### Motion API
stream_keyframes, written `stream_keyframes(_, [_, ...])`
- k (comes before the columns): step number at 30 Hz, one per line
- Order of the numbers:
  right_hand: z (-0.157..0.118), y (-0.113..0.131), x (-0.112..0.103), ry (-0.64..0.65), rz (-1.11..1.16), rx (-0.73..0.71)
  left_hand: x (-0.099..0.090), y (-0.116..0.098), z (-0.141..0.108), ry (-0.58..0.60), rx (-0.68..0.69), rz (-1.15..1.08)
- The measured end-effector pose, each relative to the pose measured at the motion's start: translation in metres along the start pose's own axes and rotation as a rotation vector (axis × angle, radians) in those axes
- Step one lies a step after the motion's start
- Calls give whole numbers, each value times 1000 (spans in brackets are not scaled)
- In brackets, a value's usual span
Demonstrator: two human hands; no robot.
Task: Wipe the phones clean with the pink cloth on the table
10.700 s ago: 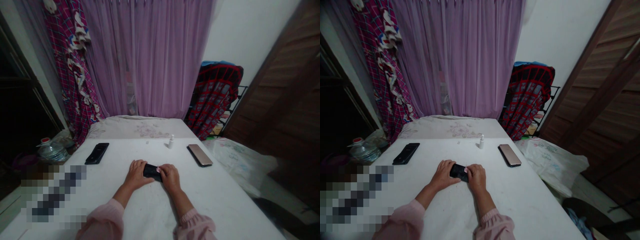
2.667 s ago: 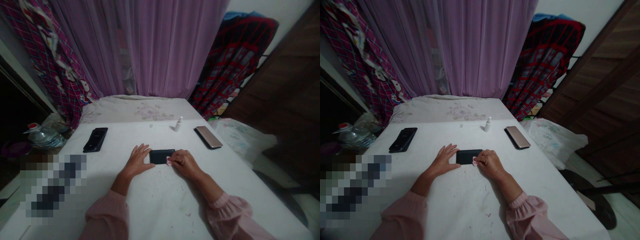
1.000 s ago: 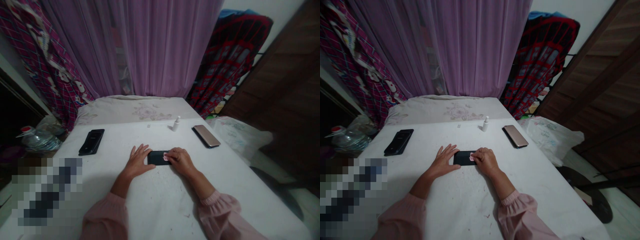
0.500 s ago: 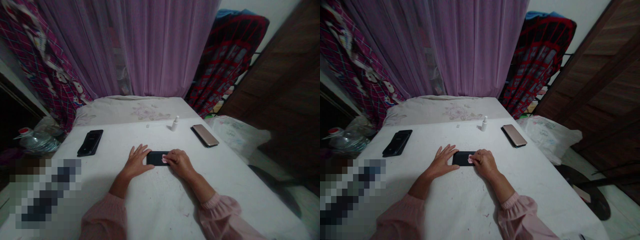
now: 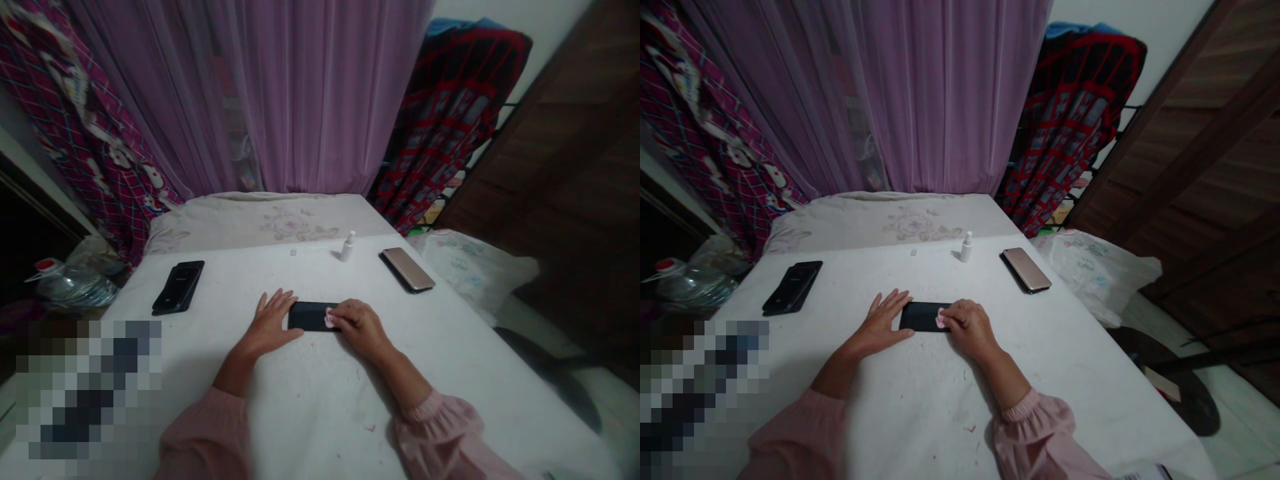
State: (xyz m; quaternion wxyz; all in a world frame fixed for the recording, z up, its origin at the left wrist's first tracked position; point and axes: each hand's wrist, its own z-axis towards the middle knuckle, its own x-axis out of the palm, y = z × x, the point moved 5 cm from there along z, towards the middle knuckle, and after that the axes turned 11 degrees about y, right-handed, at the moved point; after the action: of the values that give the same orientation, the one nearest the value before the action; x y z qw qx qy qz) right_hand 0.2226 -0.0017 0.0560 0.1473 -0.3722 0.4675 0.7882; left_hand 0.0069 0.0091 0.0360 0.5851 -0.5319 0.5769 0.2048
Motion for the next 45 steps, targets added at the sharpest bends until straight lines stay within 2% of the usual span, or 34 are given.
stream_keyframes(2, [-9, -21, -20, -176, 133, 135, -1, 0, 0, 10, 4, 1])
stream_keyframes(4, [-12, -33, -28, -226, 178, 201, -1, -1, -1, -3, 5, -4])
stream_keyframes(7, [-7, -33, -25, -172, 142, 192, 0, -7, 0, -51, 14, -17])
stream_keyframes(14, [7, -17, -5, -55, -166, 174, 7, -26, 6, -117, 64, 11])
stream_keyframes(21, [-15, 1, -1, 134, -113, 22, 8, -26, 5, -125, 77, 7])
stream_keyframes(24, [-13, -3, -1, 97, -104, 43, 9, -25, 6, -106, 101, 7])
stream_keyframes(28, [3, -19, -1, -21, -118, 156, 9, -24, 7, -97, 108, 15])
stream_keyframes(31, [9, -26, -1, -59, -88, 218, 10, -25, 6, -109, 110, 19])
stream_keyframes(40, [-11, -13, -6, 126, 137, 141, 12, -25, 6, -144, 113, 18])
stream_keyframes(42, [-8, -18, -5, 109, 165, 156, 12, -24, 6, -133, 114, 18])
stream_keyframes(45, [2, -29, -3, 19, 141, 207, 12, -24, 7, -110, 109, 18])
